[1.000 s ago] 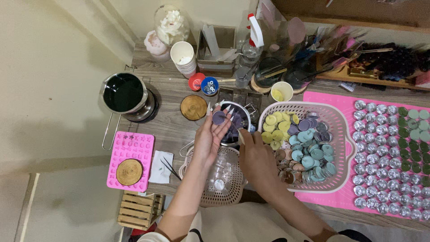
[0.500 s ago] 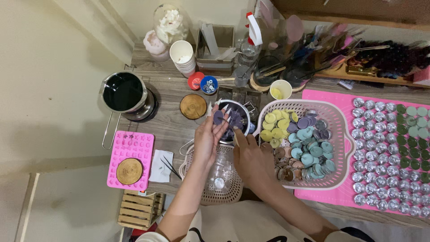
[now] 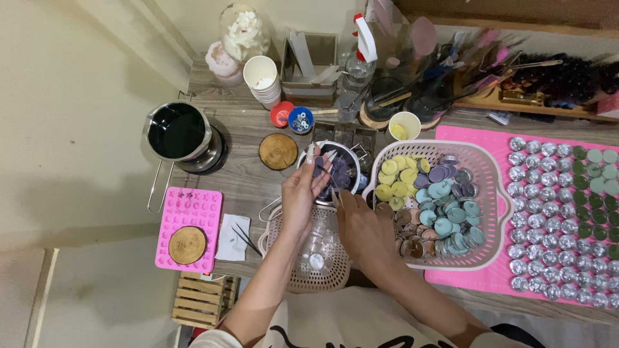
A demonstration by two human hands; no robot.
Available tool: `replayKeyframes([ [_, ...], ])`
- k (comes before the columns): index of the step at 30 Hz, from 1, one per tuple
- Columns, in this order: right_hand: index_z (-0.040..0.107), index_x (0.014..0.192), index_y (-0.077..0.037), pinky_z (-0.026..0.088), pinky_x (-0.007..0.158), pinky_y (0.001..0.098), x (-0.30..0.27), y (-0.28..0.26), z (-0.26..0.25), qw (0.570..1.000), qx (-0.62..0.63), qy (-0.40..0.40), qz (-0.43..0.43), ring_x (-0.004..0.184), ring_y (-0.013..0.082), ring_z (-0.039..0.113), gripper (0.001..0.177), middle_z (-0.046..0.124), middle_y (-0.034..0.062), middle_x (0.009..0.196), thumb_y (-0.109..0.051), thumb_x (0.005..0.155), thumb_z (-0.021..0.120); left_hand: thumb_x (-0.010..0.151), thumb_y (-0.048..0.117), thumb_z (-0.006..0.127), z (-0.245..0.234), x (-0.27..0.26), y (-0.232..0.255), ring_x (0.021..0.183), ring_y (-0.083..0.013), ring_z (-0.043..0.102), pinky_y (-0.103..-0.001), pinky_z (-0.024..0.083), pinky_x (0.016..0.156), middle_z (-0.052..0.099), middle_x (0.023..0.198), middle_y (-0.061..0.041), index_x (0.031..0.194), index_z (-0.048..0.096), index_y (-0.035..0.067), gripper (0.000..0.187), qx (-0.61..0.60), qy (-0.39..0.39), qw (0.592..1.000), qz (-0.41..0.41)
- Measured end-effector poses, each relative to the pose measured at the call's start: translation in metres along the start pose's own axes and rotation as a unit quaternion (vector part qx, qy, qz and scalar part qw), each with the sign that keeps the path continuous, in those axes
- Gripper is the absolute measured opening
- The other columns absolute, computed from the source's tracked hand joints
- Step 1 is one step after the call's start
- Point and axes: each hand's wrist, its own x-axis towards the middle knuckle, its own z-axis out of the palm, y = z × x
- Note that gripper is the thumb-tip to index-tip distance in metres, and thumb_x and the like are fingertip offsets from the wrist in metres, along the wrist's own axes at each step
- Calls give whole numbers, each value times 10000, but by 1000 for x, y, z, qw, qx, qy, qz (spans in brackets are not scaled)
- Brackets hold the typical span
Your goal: The person places colored wax disks into small silver tins on a pink mat and uses a stick to stir a dark liquid in a small pot.
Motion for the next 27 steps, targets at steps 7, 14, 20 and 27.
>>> replayKeyframes([
  [7,628,1071,-21,514,642,459,3,9,-2,995,49,-81,29,622,296,699,163,714,142,825,-131,968,566,1046,279,528,-2,1,-1,1104,-169,721,-314,606,970,737,1238,-131,1342,648,32,404,73,-7,997,-7],
  [14,626,1011,-4,509,600,487,7,14,-4,995,97,-35,-5,664,360,697,144,718,181,812,-126,952,577,1042,296,550,-3,2,-1,1098,-172,715,-298,583,962,733,1219,-109,1343,654,16,424,34,-25,999,-19],
  [20,610,936,-11,530,622,510,14,13,-8,991,109,-76,21,723,379,707,142,723,189,846,-142,965,562,1042,296,552,-5,2,-1,1088,-175,713,-291,583,961,727,1215,-99,1344,657,20,423,21,-22,999,-33],
  [27,597,924,-14,547,621,520,20,11,-11,988,116,-98,40,731,392,710,190,723,200,858,-184,994,548,1031,291,557,-8,5,-4,1089,-163,718,-280,579,947,719,1264,-75,1328,663,23,414,23,-23,999,-32],
])
